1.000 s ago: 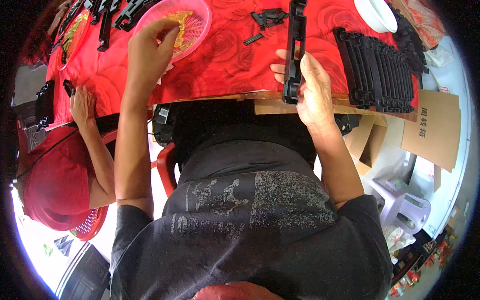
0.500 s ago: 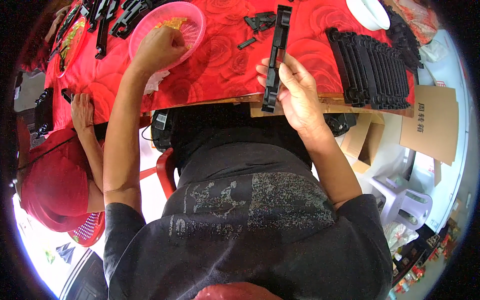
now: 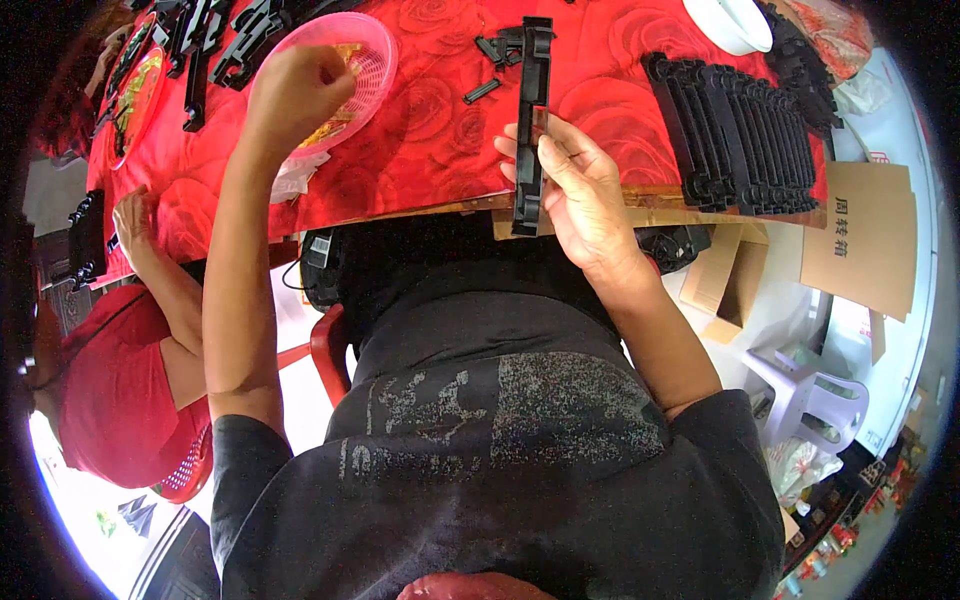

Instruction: The person picks a level vial from a basket and inserts it into a black plastic housing, pressing it firmly into place by hand.

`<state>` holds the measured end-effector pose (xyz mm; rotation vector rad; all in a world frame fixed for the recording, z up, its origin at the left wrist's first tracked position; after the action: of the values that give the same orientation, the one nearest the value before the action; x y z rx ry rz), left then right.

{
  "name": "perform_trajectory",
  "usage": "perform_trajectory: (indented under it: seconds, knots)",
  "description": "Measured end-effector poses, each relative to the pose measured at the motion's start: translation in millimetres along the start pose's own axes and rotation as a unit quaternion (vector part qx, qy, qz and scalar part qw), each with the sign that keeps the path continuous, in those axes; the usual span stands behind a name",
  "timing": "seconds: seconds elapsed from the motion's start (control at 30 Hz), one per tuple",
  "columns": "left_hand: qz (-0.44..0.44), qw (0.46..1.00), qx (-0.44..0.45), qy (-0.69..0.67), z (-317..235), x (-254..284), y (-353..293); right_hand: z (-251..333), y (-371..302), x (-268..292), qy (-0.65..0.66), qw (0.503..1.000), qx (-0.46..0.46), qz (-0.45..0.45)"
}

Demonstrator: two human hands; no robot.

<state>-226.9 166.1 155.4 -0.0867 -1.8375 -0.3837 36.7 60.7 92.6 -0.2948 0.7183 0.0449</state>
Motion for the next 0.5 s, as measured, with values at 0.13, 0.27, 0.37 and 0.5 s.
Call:
perform_trajectory:
  seconds: [0.13,0.27,0.37,0.5]
  knots:
    - [0.001,0.949,0.057,-0.310,-17,-10,-12,-13,9,-2,0.009,1.000,-0.001,0.004]
    - [0.061,0.912,0.035,-0.404,-69,-51,-40,-26,14,-6,0.010,1.000,0.004,0.005]
    - [0.027,0.928,-0.005,-0.371,-84,-51,-47,-37,15,-1,-0.002,1.000,-0.006,-0.011]
    - [-0.028,0.962,-0.109,-0.248,-88,-46,-47,-49,17,1,0.008,0.999,-0.038,-0.008]
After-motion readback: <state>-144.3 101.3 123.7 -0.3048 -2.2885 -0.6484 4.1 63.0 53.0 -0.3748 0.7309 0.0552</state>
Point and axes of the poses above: each hand's wrist, its own y-axis towards the middle knuckle, its own x-axis out of the back of the hand, z = x × y, the point moved 6 cm from there along y, towards the middle knuckle, and after that the axes turned 8 degrees about y, right-handed, at the moved point
